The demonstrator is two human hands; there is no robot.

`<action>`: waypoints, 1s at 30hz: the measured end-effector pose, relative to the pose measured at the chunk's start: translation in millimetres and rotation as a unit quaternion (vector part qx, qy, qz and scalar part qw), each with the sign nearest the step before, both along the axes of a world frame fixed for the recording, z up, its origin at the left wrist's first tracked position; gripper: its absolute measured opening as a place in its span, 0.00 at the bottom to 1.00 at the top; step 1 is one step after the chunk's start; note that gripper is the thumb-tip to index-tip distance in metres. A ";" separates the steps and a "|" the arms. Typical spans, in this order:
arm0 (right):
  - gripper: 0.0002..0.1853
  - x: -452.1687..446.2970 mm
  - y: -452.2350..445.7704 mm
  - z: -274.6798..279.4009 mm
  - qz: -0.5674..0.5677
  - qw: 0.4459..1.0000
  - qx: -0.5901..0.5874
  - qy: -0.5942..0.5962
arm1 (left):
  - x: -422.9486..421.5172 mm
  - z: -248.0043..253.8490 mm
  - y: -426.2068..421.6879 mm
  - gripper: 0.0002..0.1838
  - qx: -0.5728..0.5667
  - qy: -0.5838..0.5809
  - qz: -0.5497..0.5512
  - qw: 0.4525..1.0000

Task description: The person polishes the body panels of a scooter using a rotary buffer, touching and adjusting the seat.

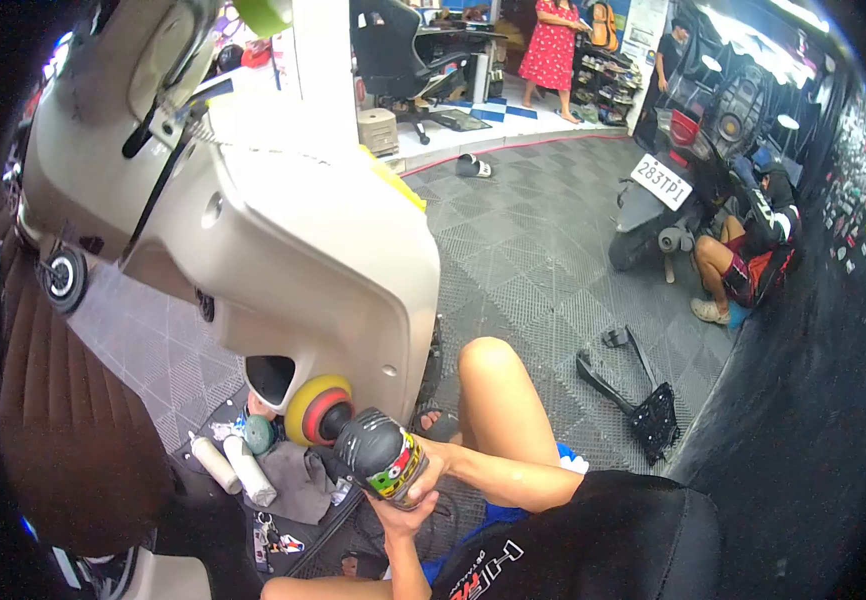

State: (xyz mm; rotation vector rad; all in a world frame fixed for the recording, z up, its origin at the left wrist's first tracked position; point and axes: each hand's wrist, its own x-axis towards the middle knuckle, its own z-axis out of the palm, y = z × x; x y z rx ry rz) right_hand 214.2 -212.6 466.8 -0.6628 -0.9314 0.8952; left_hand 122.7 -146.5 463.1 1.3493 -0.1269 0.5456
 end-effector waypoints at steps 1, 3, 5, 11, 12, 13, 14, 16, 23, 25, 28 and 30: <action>0.49 -0.1 0.8 -1.6 0.003 1.000 0.002 -0.003 | -0.4 0.2 -3.2 0.47 -0.018 0.006 -0.008 1.000; 0.49 2.0 0.8 -0.8 0.008 1.000 0.010 -0.010 | 1.2 -5.8 -6.6 0.45 -0.019 -0.003 -0.032 0.999; 0.49 4.0 -3.6 0.2 0.012 1.000 0.022 -0.016 | 2.4 9.9 -10.9 0.44 -0.035 0.005 -0.063 0.997; 0.49 24.4 -45.0 11.0 0.052 0.995 0.084 -0.023 | -13.0 68.7 16.5 0.38 0.394 0.157 -0.156 0.892; 0.49 28.0 -53.1 13.3 0.057 0.994 0.095 -0.027 | -19.6 90.1 30.1 0.31 0.467 0.116 -0.101 0.871; 0.49 31.3 -59.1 14.5 0.061 0.993 0.101 -0.028 | -25.3 119.2 53.2 0.33 0.498 0.066 -0.008 0.865; 0.49 34.1 -64.9 16.0 0.064 0.991 0.113 -0.028 | -31.3 150.8 79.0 0.35 0.507 0.006 0.118 0.854; 0.48 39.1 -75.4 15.8 0.083 0.987 0.133 -0.018 | -60.9 207.2 137.5 0.39 0.524 -0.128 0.435 0.721; 0.48 61.6 -125.5 20.1 0.115 0.959 0.255 0.036 | -13.1 353.3 192.3 0.48 0.516 -0.126 0.718 0.450; 0.48 71.1 -128.7 18.7 0.124 0.954 0.268 0.050 | -25.5 347.3 203.3 0.55 0.530 -0.097 0.756 0.373; 0.48 75.2 -133.5 17.4 0.133 0.948 0.283 0.066 | -36.6 348.2 225.8 0.60 0.483 -0.074 0.740 0.462; 0.48 75.1 -136.9 16.7 0.154 0.943 0.286 0.067 | -45.6 351.8 244.0 0.61 0.522 -0.116 0.763 0.364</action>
